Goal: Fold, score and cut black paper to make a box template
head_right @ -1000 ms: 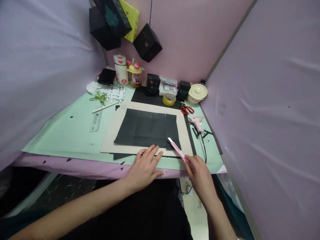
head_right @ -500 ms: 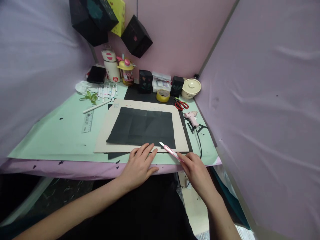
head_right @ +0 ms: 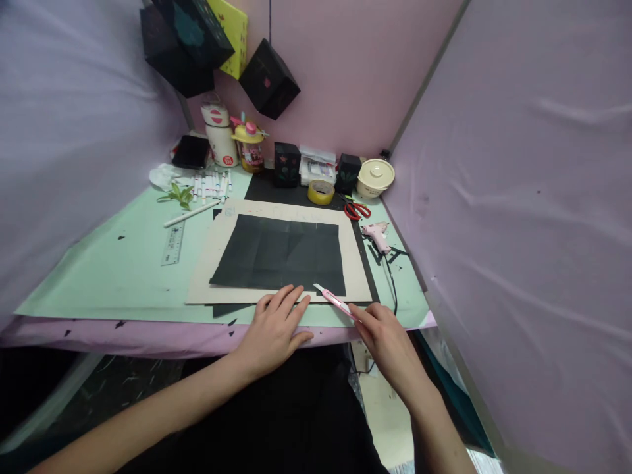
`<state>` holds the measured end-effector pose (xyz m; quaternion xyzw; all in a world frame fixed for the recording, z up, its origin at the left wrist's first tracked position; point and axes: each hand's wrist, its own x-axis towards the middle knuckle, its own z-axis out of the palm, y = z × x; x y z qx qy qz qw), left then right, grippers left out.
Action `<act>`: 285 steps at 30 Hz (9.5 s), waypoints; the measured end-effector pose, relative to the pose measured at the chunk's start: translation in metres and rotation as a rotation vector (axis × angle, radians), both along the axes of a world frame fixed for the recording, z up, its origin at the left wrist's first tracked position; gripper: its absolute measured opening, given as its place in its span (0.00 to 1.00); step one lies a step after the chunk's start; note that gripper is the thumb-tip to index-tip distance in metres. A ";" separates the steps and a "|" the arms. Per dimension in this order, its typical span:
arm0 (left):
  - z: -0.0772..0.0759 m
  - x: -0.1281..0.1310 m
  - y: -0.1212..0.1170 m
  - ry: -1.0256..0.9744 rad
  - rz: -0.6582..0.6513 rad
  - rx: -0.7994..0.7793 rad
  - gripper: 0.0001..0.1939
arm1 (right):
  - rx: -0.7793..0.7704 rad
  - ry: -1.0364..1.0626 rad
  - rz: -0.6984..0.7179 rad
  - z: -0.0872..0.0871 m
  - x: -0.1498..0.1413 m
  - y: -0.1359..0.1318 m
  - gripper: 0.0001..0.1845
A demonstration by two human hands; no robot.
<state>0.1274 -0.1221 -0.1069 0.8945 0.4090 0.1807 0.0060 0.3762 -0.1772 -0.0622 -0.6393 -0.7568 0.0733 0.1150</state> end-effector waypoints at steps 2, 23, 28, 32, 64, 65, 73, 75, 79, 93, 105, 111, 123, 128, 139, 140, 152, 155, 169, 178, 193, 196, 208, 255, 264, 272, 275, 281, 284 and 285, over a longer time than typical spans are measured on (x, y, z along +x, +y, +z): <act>0.000 0.000 0.001 -0.002 -0.001 -0.003 0.31 | -0.003 0.001 -0.003 0.001 -0.001 0.000 0.20; 0.011 0.013 -0.004 -0.007 0.086 -0.216 0.44 | 0.168 0.054 0.160 -0.047 0.031 0.014 0.18; 0.012 0.015 -0.002 -0.010 0.090 -0.204 0.43 | 0.133 0.063 0.156 -0.050 0.033 0.014 0.19; 0.009 0.015 0.000 -0.036 0.094 -0.183 0.45 | 0.107 0.076 0.127 -0.048 0.030 0.012 0.19; 0.006 0.010 0.004 -0.045 0.074 -0.045 0.31 | -0.022 -0.022 0.022 0.001 -0.001 -0.004 0.19; 0.005 0.010 0.003 -0.045 0.072 -0.042 0.32 | -0.019 -0.021 0.023 0.001 -0.001 -0.004 0.19; 0.004 0.009 0.003 -0.041 0.058 -0.035 0.32 | 0.008 -0.010 0.031 0.003 -0.002 -0.003 0.19; 0.005 0.009 0.003 -0.039 0.055 -0.034 0.32 | -0.014 0.002 0.036 0.005 -0.002 -0.003 0.19; 0.006 0.009 0.004 -0.031 0.051 -0.035 0.33 | -0.060 0.038 0.042 0.011 -0.002 -0.004 0.20; 0.030 -0.007 0.032 0.149 -0.187 -0.050 0.29 | -0.176 0.063 0.127 0.012 0.008 0.006 0.26; 0.034 -0.034 0.113 0.190 -0.686 -0.241 0.27 | -0.247 0.188 0.098 0.005 -0.001 0.005 0.27; 0.033 -0.035 0.111 0.200 -0.666 -0.299 0.29 | -0.127 0.106 0.116 -0.005 -0.009 -0.001 0.25; 0.029 -0.035 0.114 0.186 -0.680 -0.319 0.28 | -0.081 0.098 0.110 0.001 -0.008 -0.001 0.22; 0.029 -0.036 0.115 0.182 -0.680 -0.311 0.28 | -0.081 0.117 0.100 0.002 -0.015 -0.003 0.23; 0.028 -0.023 0.089 0.182 -0.538 -0.293 0.31 | -0.065 0.093 0.016 -0.003 -0.016 -0.009 0.23; 0.027 -0.021 0.086 0.179 -0.523 -0.290 0.33 | -0.066 0.086 0.016 -0.004 -0.015 -0.009 0.23; 0.025 -0.022 0.085 0.226 -0.533 -0.276 0.37 | -0.073 0.083 0.066 0.005 -0.015 -0.006 0.26; 0.026 -0.021 0.084 0.239 -0.525 -0.293 0.38 | -0.082 0.083 0.057 0.007 -0.018 -0.006 0.26; 0.035 -0.015 0.070 0.247 -0.478 -0.323 0.40 | -0.095 0.108 0.003 -0.001 -0.015 -0.010 0.22; 0.038 -0.044 0.093 0.353 -0.583 -0.242 0.48 | -0.067 0.039 0.033 -0.002 -0.013 -0.009 0.24; 0.031 -0.044 0.105 0.371 -0.637 -0.255 0.47 | -0.098 0.039 0.009 -0.001 -0.014 -0.005 0.25; 0.029 -0.045 0.105 0.354 -0.647 -0.239 0.46 | -0.105 0.061 0.038 0.002 -0.014 -0.005 0.24; 0.032 -0.045 0.104 0.375 -0.635 -0.247 0.48 | -0.093 0.029 0.036 0.003 -0.026 -0.005 0.24; 0.032 -0.038 0.096 0.349 -0.578 -0.266 0.48 | -0.107 0.002 0.046 0.004 -0.046 -0.002 0.23; 0.058 -0.040 0.119 0.260 -0.599 -0.434 0.33 | -0.115 0.021 0.065 0.005 -0.042 0.003 0.24; 0.041 -0.038 0.130 0.266 -0.686 -0.439 0.24 | -0.124 -0.024 0.061 0.007 -0.042 0.004 0.24; 0.039 -0.038 0.130 0.291 -0.687 -0.427 0.24 | -0.125 -0.021 0.063 0.008 -0.042 0.004 0.24; 0.041 -0.036 0.131 0.305 -0.674 -0.440 0.24 | -0.118 -0.014 0.091 0.010 -0.042 0.004 0.24; 0.041 -0.037 0.130 0.306 -0.672 -0.445 0.24 | -0.133 -0.033 0.084 0.011 -0.043 0.002 0.24; 0.041 -0.037 0.130 0.306 -0.673 -0.444 0.24 | -0.134 -0.038 0.083 0.011 -0.043 0.002 0.25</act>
